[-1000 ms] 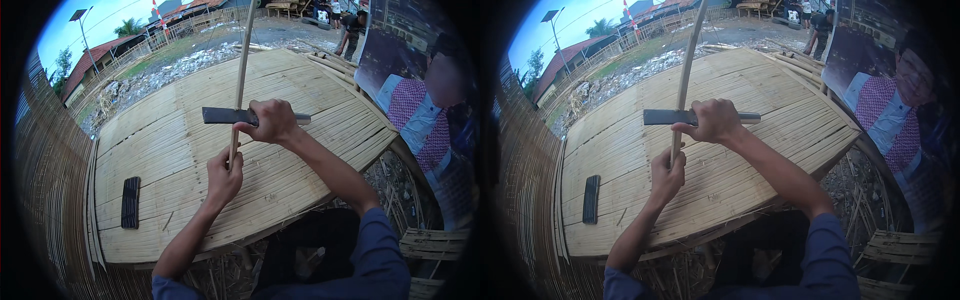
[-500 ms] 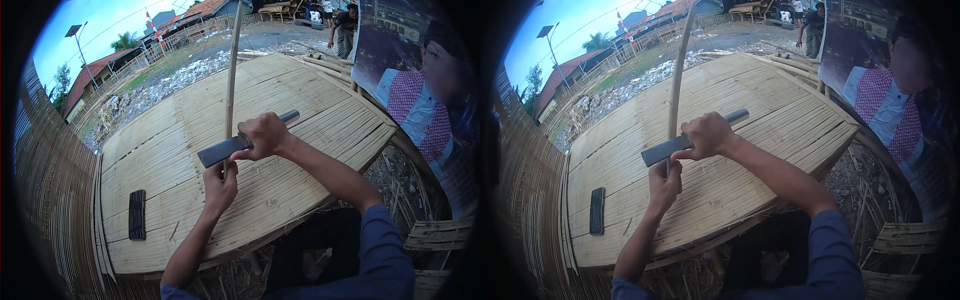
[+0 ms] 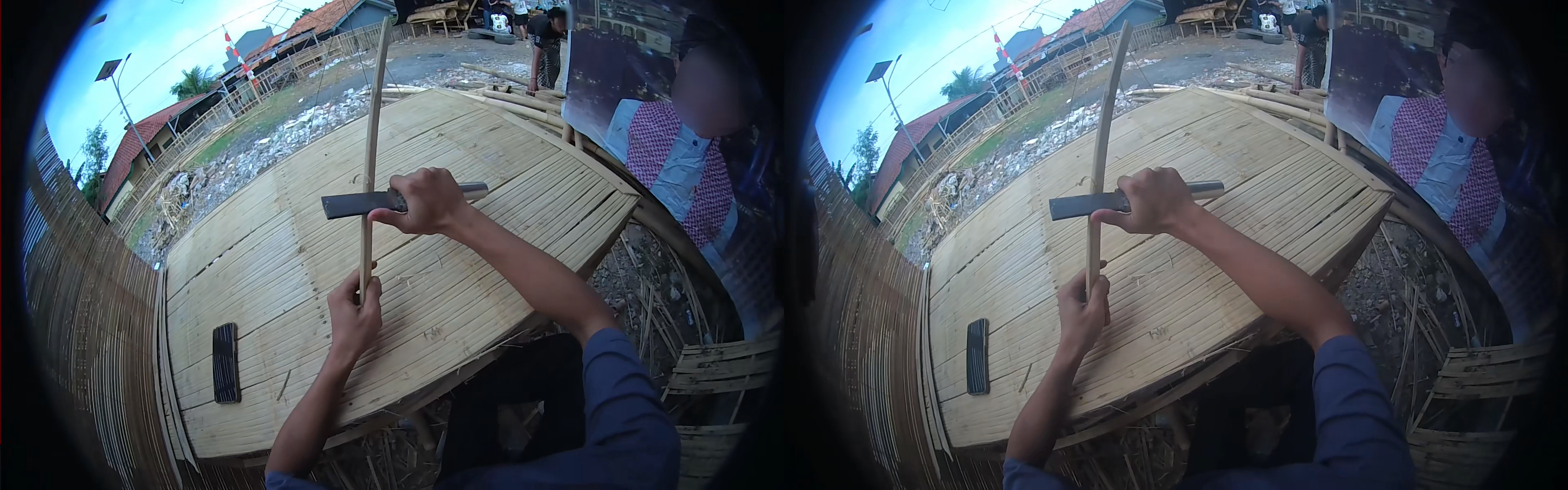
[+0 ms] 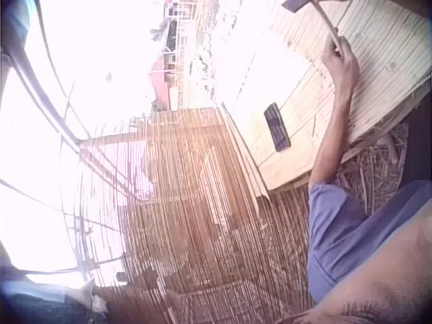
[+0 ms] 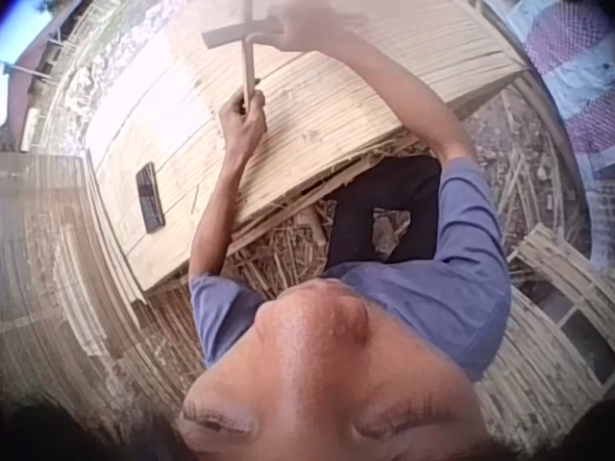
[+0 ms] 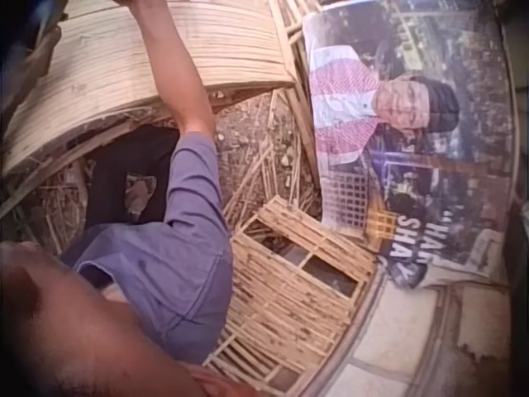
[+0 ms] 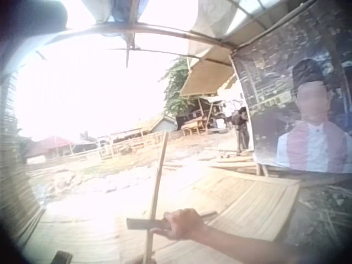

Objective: The person picks up a piece of bamboo and splits it lengthwise into strips using a cleaver.

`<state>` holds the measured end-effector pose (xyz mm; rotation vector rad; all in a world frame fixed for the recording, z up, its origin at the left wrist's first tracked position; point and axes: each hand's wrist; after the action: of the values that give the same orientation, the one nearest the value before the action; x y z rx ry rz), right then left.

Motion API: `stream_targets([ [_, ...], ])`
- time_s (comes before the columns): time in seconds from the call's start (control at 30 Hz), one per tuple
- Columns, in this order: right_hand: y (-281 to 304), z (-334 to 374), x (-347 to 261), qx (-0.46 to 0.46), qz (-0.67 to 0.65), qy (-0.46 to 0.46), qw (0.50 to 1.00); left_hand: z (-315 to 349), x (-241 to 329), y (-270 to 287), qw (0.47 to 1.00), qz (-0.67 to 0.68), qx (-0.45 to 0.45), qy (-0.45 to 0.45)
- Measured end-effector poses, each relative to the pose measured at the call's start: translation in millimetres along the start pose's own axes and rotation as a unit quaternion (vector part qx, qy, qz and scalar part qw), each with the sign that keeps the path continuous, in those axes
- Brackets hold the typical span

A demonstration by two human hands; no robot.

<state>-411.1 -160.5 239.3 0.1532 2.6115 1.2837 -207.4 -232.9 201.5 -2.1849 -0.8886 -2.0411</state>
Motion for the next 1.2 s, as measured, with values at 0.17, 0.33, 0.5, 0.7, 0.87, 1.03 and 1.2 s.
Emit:
stream_targets([
  [0.17,-8.4,6.4,-12.6,-0.056,-0.018,0.047,0.997,-3.0,2.9,4.2,0.995,0.101,0.003,0.014],
  [0.33,-10.6,7.1,-20.4,-0.102,-0.045,0.062,0.992,-1.6,-3.1,14.6,0.996,0.084,0.004,-0.016],
  [0.5,-12.4,11.8,-23.9,-0.102,-0.051,0.099,0.988,-6.2,-8.8,12.9,0.997,0.075,0.009,-0.022],
  [0.7,-4.4,9.0,-25.2,-0.038,-0.014,0.117,0.992,-0.7,-4.3,9.8,0.999,0.040,0.020,-0.020],
  [0.87,10.3,-5.9,7.6,0.009,0.042,-0.071,0.997,-8.0,-10.7,-2.5,0.997,-0.056,0.041,-0.029],
  [1.03,-0.8,7.9,-23.8,-0.004,0.016,0.153,0.988,-7.9,-11.1,7.9,0.996,-0.076,0.032,-0.018],
  [1.2,17.4,1.4,-19.8,0.011,0.054,0.120,0.991,3.5,-7.9,1.3,0.989,-0.118,0.061,-0.067],
])
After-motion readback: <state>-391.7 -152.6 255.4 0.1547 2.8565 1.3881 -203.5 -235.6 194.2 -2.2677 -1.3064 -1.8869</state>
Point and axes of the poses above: each hand's wrist, its own z-axis away from the middle knuckle, its own y-axis out of the back of the hand, x = y × z, and after that the axes turned 13 degrees about -x, right-handed
